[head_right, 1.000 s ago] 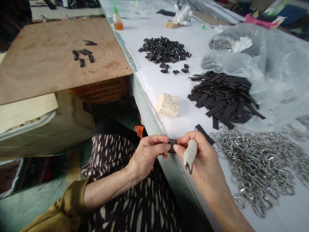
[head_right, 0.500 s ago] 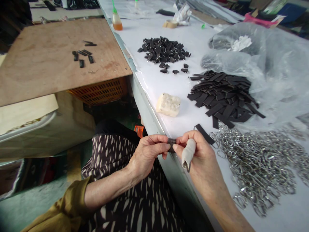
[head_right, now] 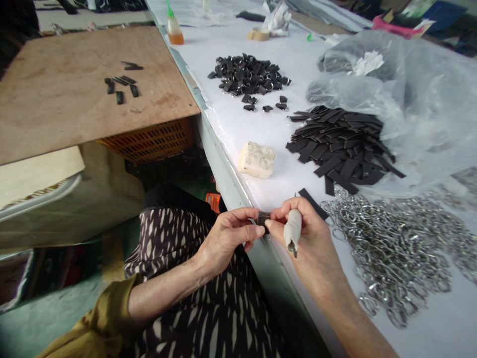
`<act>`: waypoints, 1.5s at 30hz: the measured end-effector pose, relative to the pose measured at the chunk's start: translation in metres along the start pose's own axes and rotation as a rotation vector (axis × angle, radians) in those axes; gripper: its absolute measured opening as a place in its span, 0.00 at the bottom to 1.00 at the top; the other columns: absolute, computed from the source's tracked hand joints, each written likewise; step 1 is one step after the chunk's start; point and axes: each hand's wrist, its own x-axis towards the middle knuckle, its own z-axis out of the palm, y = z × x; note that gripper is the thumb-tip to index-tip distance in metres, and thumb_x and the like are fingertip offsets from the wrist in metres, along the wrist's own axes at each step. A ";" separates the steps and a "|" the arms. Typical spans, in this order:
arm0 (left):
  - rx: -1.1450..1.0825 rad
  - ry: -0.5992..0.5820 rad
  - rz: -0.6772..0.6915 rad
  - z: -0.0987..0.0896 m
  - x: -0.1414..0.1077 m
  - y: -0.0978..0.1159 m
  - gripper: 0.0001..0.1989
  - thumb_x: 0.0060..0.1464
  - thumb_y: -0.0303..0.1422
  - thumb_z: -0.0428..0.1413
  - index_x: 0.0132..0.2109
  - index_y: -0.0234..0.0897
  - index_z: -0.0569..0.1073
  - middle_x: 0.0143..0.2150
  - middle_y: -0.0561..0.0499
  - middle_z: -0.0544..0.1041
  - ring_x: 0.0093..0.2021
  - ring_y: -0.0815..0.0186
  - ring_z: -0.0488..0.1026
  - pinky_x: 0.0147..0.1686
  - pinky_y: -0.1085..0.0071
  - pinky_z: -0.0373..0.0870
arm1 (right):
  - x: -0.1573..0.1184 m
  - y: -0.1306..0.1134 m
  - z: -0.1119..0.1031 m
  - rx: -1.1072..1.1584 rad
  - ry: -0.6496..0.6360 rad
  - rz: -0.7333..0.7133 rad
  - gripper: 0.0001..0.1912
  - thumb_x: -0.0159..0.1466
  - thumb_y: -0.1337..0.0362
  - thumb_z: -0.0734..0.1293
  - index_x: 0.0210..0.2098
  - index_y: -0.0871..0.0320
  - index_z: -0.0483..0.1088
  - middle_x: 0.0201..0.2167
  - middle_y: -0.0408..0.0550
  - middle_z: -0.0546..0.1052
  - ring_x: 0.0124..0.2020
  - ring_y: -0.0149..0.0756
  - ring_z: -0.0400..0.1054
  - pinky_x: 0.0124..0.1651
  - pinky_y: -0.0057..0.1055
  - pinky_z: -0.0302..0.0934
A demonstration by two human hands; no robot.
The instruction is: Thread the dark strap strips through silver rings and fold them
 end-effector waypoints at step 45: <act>0.096 0.144 -0.035 0.006 0.001 0.004 0.06 0.46 0.30 0.56 0.29 0.29 0.74 0.16 0.52 0.70 0.16 0.70 0.67 0.18 0.75 0.64 | -0.002 0.009 0.010 0.044 -0.007 -0.042 0.08 0.54 0.65 0.66 0.29 0.55 0.60 0.29 0.41 0.71 0.27 0.28 0.66 0.27 0.24 0.61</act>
